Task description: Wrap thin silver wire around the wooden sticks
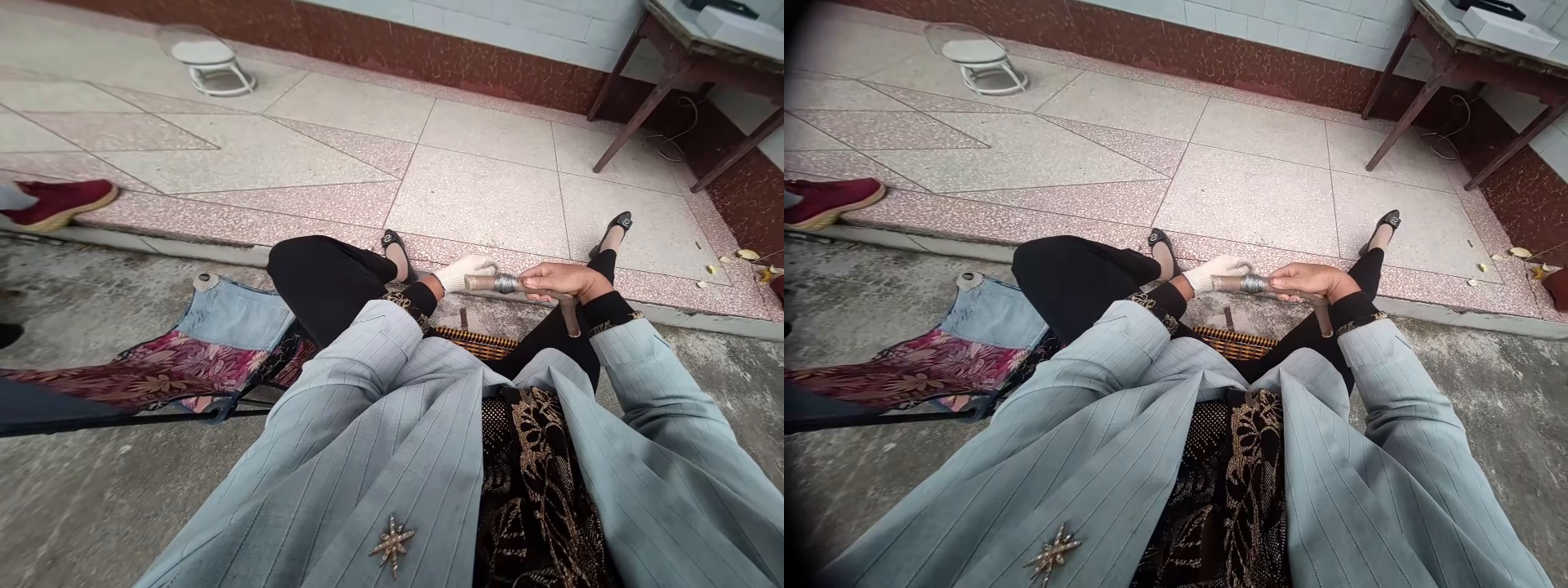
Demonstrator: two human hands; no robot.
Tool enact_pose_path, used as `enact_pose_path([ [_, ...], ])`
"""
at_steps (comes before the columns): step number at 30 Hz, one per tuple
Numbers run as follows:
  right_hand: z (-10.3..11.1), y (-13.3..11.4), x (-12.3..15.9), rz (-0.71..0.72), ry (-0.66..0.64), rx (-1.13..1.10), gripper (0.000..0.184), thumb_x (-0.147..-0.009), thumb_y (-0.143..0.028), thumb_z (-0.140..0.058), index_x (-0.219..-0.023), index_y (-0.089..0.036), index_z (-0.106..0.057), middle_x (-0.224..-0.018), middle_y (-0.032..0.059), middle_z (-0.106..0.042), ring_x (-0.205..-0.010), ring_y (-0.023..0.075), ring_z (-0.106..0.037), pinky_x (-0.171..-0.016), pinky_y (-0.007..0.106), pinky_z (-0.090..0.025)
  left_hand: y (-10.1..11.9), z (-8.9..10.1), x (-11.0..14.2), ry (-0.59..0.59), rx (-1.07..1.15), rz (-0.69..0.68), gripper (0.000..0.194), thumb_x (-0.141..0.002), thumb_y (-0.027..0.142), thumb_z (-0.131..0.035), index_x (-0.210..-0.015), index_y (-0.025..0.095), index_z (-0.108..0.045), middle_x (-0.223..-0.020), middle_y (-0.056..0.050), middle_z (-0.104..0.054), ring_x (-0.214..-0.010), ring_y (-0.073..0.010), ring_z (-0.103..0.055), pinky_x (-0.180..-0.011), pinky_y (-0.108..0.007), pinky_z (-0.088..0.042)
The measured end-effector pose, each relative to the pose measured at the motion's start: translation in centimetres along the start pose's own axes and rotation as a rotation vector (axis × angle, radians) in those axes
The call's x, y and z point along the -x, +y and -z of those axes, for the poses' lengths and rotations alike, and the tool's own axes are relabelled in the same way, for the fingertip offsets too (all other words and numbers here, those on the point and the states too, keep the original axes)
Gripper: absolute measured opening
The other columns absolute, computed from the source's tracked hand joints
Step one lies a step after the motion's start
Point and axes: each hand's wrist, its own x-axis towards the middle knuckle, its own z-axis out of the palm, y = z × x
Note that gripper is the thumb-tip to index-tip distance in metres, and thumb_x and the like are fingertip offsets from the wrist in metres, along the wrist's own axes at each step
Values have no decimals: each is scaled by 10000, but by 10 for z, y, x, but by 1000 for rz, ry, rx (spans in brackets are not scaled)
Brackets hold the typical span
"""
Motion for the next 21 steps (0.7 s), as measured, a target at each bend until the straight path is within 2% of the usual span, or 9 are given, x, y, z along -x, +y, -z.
enact_pose_path([
  [2,3,-3,-3,-104,-56,173,469,-907,-605,-556,-760,-159,-546,-620,-33,-483,-495,73,-412,-518,227,-356,0,5,0,-41,-45,-56,252,-866,312,-516,-959,169,-701,-896,-43,-709,-907,-197,-622,-830,-273,-432],
  [4,7,-2,-9,-296,12,425,439,-931,-562,-532,-736,-168,-547,-587,-12,-496,-504,104,-440,-538,254,-361,1,8,2,-72,-120,-83,255,-868,321,-506,-939,171,-700,-900,-49,-712,-894,-199,-623,-822,-275,-433],
  [7,12,4,-23,-552,368,851,335,-941,-449,-539,-788,-157,-598,-716,90,-616,-640,183,-552,-608,300,-382,4,4,5,-98,-203,-72,241,-876,325,-504,-868,175,-693,-804,-52,-692,-793,-187,-614,-742,-273,-430],
  [9,13,9,-31,-549,637,901,297,-943,-414,-537,-855,-144,-622,-835,134,-649,-734,212,-582,-643,307,-396,7,-2,7,-110,-129,-56,250,-896,334,-487,-862,183,-683,-724,-38,-659,-704,-162,-595,-677,-261,-424],
  [11,11,13,-34,-410,786,643,306,-964,-423,-499,-912,-144,-611,-808,104,-629,-681,179,-562,-606,280,-404,7,-6,9,-131,22,-42,262,-918,354,-466,-887,190,-668,-657,-16,-615,-609,-134,-562,-612,-245,-414],
  [12,10,14,-35,-302,798,444,318,-972,-442,-484,-931,-148,-597,-759,71,-600,-617,151,-530,-568,261,-398,6,-6,9,-143,94,-34,263,-925,360,-457,-902,191,-658,-631,-4,-591,-568,-123,-542,-584,-238,-408],
  [16,2,6,-26,117,645,-223,421,-885,-569,-606,-962,-158,-556,-682,-15,-493,-488,75,-409,-456,200,-336,-5,2,4,-127,233,-31,229,-931,313,-427,-908,174,-607,-579,28,-496,-509,-103,-485,-531,-220,-400],
  [18,-2,-2,-18,216,559,-351,471,-822,-589,-682,-963,-156,-559,-676,-25,-476,-487,66,-404,-445,192,-326,-9,8,1,-62,284,-42,216,-931,294,-423,-916,166,-595,-592,33,-475,-514,-96,-464,-521,-213,-391],
  [21,-5,-12,-4,262,426,-354,486,-818,-597,-687,-967,-150,-565,-669,-26,-475,-489,68,-400,-442,198,-329,-10,17,-3,7,274,-50,221,-929,294,-430,-926,156,-603,-615,26,-486,-524,-92,-447,-517,-213,-374],
])
